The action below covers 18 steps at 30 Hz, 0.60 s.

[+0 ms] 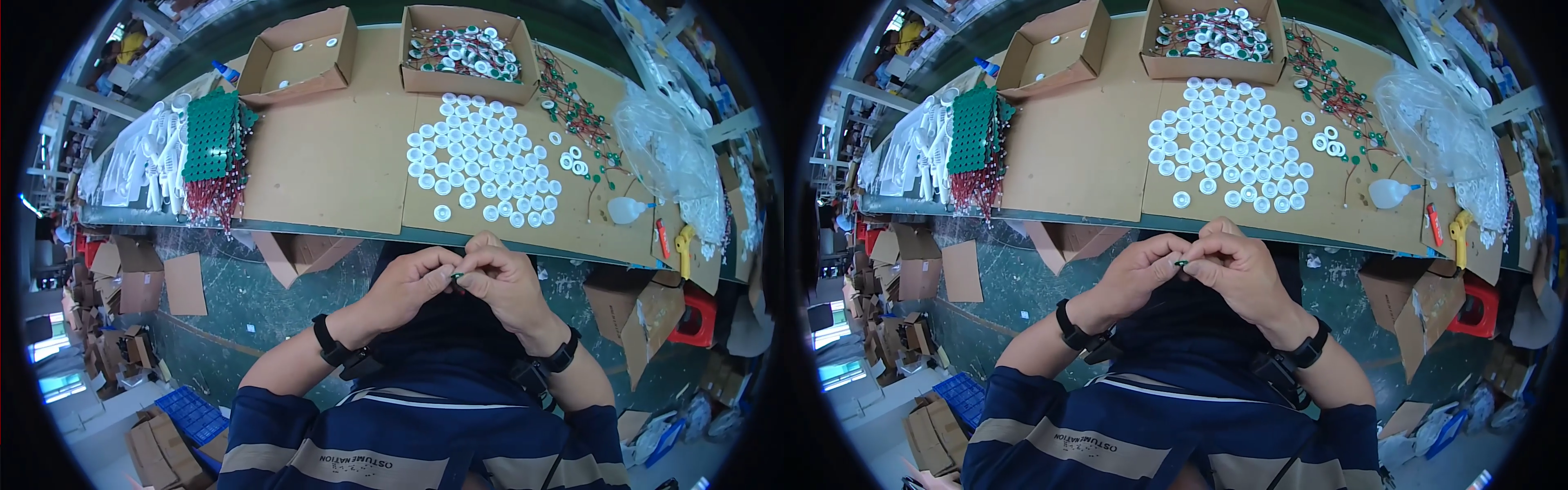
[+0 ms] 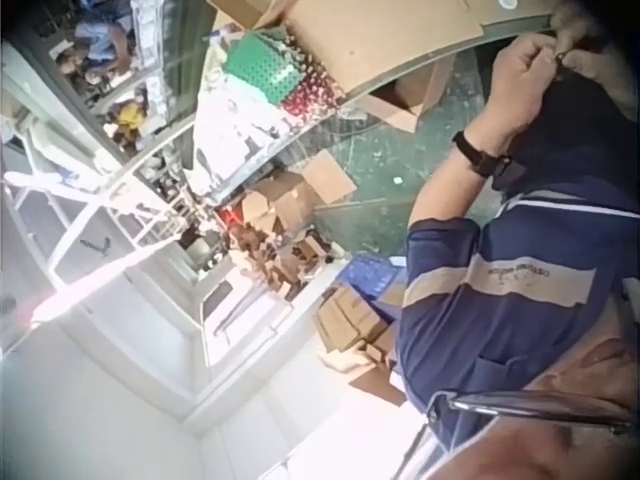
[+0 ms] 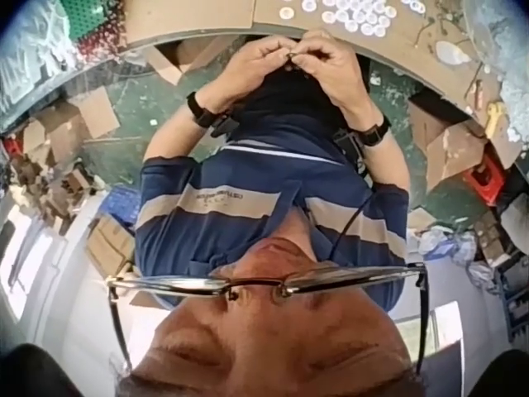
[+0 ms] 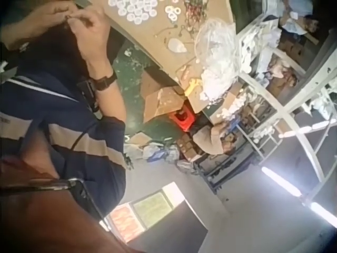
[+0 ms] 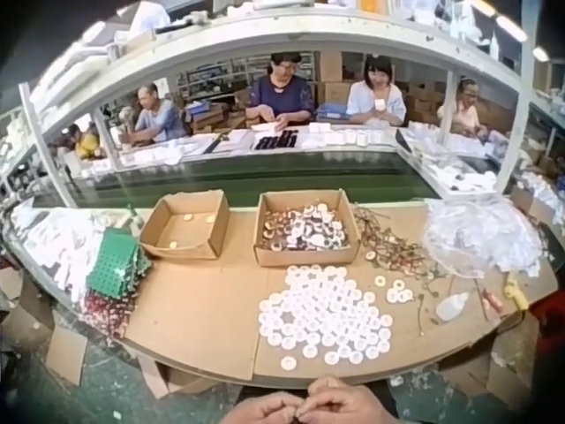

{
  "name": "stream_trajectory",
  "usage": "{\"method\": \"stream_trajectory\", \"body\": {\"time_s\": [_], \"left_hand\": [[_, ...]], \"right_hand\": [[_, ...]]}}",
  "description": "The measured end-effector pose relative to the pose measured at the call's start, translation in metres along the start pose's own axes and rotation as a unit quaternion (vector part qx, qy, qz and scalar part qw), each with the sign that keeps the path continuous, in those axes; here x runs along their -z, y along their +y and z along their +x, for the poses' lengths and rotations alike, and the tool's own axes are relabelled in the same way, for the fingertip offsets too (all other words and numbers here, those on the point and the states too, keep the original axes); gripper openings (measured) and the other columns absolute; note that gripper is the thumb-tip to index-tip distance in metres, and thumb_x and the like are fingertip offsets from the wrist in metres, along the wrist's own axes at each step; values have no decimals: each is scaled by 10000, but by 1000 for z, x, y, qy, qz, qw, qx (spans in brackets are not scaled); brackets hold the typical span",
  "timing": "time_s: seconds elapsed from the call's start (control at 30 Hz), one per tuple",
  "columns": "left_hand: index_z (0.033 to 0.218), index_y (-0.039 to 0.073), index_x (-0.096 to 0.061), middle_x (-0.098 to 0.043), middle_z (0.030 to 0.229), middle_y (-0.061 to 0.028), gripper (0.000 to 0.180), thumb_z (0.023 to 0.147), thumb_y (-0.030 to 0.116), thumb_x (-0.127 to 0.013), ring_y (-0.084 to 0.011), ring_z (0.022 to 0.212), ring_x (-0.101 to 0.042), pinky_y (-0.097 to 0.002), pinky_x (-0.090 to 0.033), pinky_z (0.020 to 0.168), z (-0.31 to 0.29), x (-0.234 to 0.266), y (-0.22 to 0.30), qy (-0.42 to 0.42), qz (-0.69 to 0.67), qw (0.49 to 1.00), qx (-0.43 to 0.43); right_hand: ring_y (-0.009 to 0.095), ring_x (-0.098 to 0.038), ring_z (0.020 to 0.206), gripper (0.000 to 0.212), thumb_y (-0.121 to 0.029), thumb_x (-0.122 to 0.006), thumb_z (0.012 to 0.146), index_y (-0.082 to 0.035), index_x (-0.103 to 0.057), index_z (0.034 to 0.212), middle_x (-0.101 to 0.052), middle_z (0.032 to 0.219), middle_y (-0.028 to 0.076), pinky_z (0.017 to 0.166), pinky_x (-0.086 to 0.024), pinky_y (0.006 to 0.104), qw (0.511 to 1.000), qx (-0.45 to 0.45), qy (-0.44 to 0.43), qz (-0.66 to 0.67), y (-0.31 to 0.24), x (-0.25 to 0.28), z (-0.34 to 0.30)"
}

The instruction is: The person picks up a circuit board and a white plastic cap, fits them together, and applies glue from a bottle to secure the assembly. They repeat this process for several units, placing each finished piece on the table before finally gathering them together.

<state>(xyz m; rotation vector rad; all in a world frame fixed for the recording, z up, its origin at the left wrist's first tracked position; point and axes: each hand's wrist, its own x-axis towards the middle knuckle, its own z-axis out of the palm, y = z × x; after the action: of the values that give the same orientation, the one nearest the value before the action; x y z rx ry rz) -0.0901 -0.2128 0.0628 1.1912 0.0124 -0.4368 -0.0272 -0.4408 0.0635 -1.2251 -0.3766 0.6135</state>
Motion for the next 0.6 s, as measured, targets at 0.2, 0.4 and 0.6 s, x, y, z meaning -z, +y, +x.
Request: {"method": "stream_trajectory", "body": {"time_s": [0.2,0.4,0.6], "left_hand": [[1341,17,-776,-793,1228,-45,265,1153,204,-773,-115,1102,-718,-304,-578,1002,-6,8,3,-25,4,999,39],[1213,11,-809,-801,1098,-12,154,1108,123,-817,-86,977,-715,-270,-582,900,-12,13,12,-14,71,997,34],[1125,21,-813,-785,1024,-1,105,1081,116,-821,-70,938,-707,-269,-575,852,-12,11,17,23,93,995,22]], "right_hand": [[122,-630,995,105,-36,-868,1036,-19,-825,1129,-612,1123,20,867,-550,272,998,-13,-58,19,-4,0,-2],[132,-629,1007,109,-51,-895,1013,-26,-848,1107,-648,1081,12,886,-541,275,998,-6,-67,1,-2,-2,-2],[117,-686,929,157,6,-862,1008,5,-862,1165,-740,1135,54,798,-561,257,998,-48,-24,20,-9,-1,3]]}}
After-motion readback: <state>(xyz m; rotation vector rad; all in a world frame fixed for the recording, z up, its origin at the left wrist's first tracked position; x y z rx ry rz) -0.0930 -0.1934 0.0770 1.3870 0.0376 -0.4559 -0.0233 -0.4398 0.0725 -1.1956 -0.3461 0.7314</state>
